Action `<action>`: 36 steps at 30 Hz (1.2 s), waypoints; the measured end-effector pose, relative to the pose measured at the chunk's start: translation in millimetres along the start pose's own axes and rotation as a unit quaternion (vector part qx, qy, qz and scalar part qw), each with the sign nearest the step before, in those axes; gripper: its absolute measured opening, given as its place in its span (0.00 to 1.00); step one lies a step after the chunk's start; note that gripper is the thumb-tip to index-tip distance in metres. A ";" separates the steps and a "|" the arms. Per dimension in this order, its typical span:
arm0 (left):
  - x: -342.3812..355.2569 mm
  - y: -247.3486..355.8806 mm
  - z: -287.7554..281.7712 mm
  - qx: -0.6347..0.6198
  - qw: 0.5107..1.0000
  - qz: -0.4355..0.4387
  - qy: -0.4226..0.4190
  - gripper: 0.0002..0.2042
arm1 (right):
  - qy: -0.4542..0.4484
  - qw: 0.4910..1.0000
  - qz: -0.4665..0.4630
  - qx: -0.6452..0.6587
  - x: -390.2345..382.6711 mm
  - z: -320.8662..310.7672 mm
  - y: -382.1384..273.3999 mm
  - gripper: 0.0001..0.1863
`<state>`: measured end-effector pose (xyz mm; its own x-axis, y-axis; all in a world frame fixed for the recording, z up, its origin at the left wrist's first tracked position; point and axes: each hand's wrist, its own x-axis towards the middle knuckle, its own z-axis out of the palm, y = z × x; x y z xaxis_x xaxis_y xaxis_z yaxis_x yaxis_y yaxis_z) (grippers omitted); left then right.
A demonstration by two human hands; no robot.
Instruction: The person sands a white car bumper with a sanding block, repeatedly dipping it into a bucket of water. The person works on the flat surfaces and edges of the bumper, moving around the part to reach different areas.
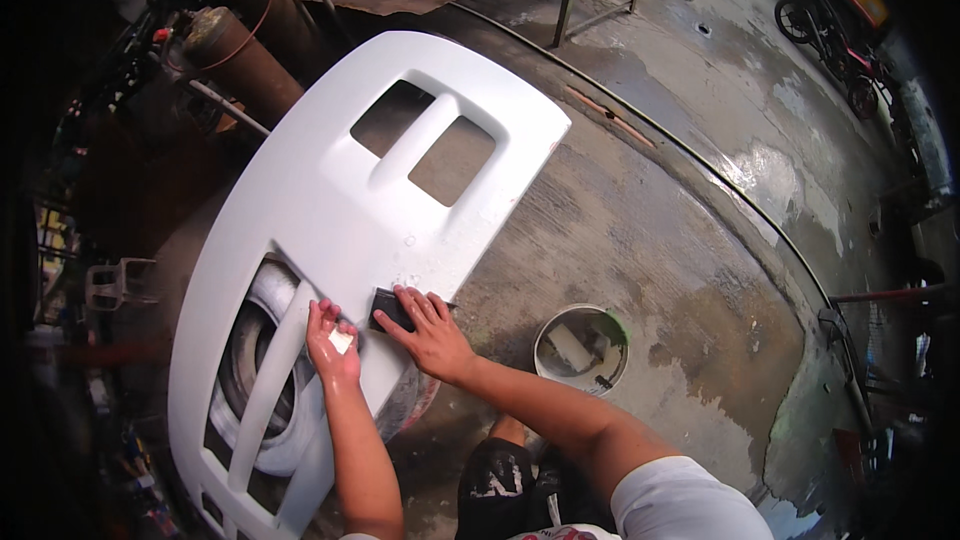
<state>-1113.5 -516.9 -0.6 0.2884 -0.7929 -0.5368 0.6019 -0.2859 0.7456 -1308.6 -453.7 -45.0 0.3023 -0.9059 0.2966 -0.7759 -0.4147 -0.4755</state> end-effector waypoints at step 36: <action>-11.1 1.9 -48.1 0.794 0.602 0.019 -0.079 0.31 | 0.110 0.978 0.169 -0.050 -6.6 -38.8 240.5 0.29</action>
<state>-1079.7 -482.7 -12.2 0.1294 -0.8205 -0.5568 -0.9109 -0.3203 0.2603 -1518.8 -544.1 -129.1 -0.0998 -0.9445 0.3130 -0.8648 -0.0732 -0.4967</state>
